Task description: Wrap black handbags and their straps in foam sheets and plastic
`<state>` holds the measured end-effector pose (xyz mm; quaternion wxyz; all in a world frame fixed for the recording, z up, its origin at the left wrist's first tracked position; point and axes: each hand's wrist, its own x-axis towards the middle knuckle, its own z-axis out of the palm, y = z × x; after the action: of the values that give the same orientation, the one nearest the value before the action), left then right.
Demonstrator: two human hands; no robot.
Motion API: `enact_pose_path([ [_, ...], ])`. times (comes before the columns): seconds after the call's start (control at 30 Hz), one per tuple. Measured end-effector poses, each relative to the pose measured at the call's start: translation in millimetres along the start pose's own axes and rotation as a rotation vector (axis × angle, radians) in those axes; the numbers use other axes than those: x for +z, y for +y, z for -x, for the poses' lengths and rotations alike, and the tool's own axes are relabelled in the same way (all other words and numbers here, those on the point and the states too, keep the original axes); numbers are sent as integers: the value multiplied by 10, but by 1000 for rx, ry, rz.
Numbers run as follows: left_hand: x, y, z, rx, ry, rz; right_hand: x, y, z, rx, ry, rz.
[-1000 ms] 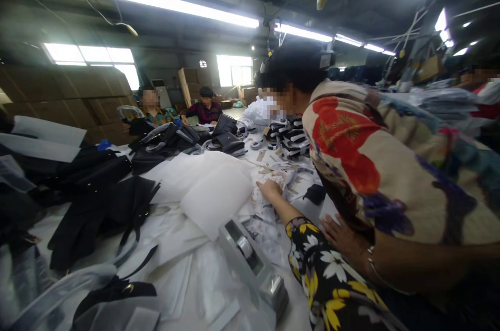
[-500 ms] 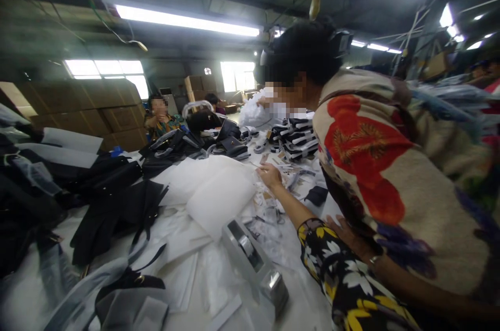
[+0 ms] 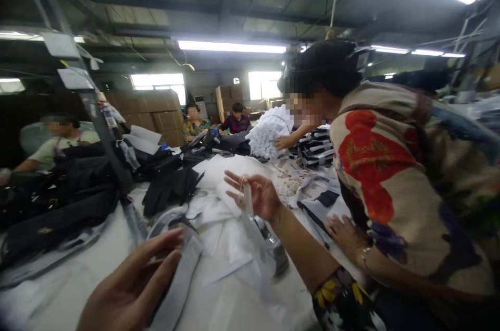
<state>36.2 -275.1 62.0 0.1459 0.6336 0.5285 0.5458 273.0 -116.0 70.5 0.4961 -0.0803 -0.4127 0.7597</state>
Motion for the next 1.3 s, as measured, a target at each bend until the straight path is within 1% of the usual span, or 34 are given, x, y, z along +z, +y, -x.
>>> enact_pose_path([
  [0.07, 99, 34, -114, 12, -142, 43, 244, 215, 161, 45, -38, -30],
  [0.17, 244, 51, -273, 11, -245, 41, 500, 465, 340, 88, -25, -42],
  [0.23, 307, 55, -316, 14, -288, 31, 589, 585, 424, 109, 3, -39],
  [0.33, 331, 66, -297, -16, -349, 53, 621, 700, 525, 131, 17, -60],
  [0.37, 323, 73, -278, -29, -346, 60, 615, 724, 558, 136, 23, -78],
  [0.43, 300, 93, -223, -30, -282, 40, 594, 757, 625, 144, 55, -125],
  [0.5, 289, 118, -144, 9, -202, 0, 572, 780, 696, 149, 96, -178],
  [0.53, 296, 130, -95, 37, -194, -16, 564, 791, 732, 155, 109, -198],
  [0.6, 339, 145, 16, 75, -239, -33, 554, 817, 802, 169, 111, -222],
  [0.67, 416, 145, 129, 82, -286, -62, 555, 852, 868, 182, 107, -224],
  [0.73, 505, 136, 226, 63, -277, -118, 568, 895, 923, 181, 121, -215],
  [0.83, 616, 119, 313, 22, -265, -154, 609, 958, 982, 168, 178, -198],
  [0.9, 655, 104, 331, -2, -275, -123, 634, 986, 1014, 131, 192, -188],
  [1.0, 654, 64, 317, -44, -307, -45, 625, 1001, 1085, 21, 161, -156],
  [1.03, 643, 49, 308, -64, -319, -23, 604, 1005, 1121, -3, 154, -129],
  [1.1, 619, 24, 295, -97, -332, -3, 535, 1016, 1207, 5, 163, -19],
  [1.23, 609, 8, 294, -102, -321, -30, 355, 1047, 1382, 59, 234, 445],
  [1.3, 616, -1, 296, -122, -312, -9, 281, 1048, 1448, 75, 228, 659],
])
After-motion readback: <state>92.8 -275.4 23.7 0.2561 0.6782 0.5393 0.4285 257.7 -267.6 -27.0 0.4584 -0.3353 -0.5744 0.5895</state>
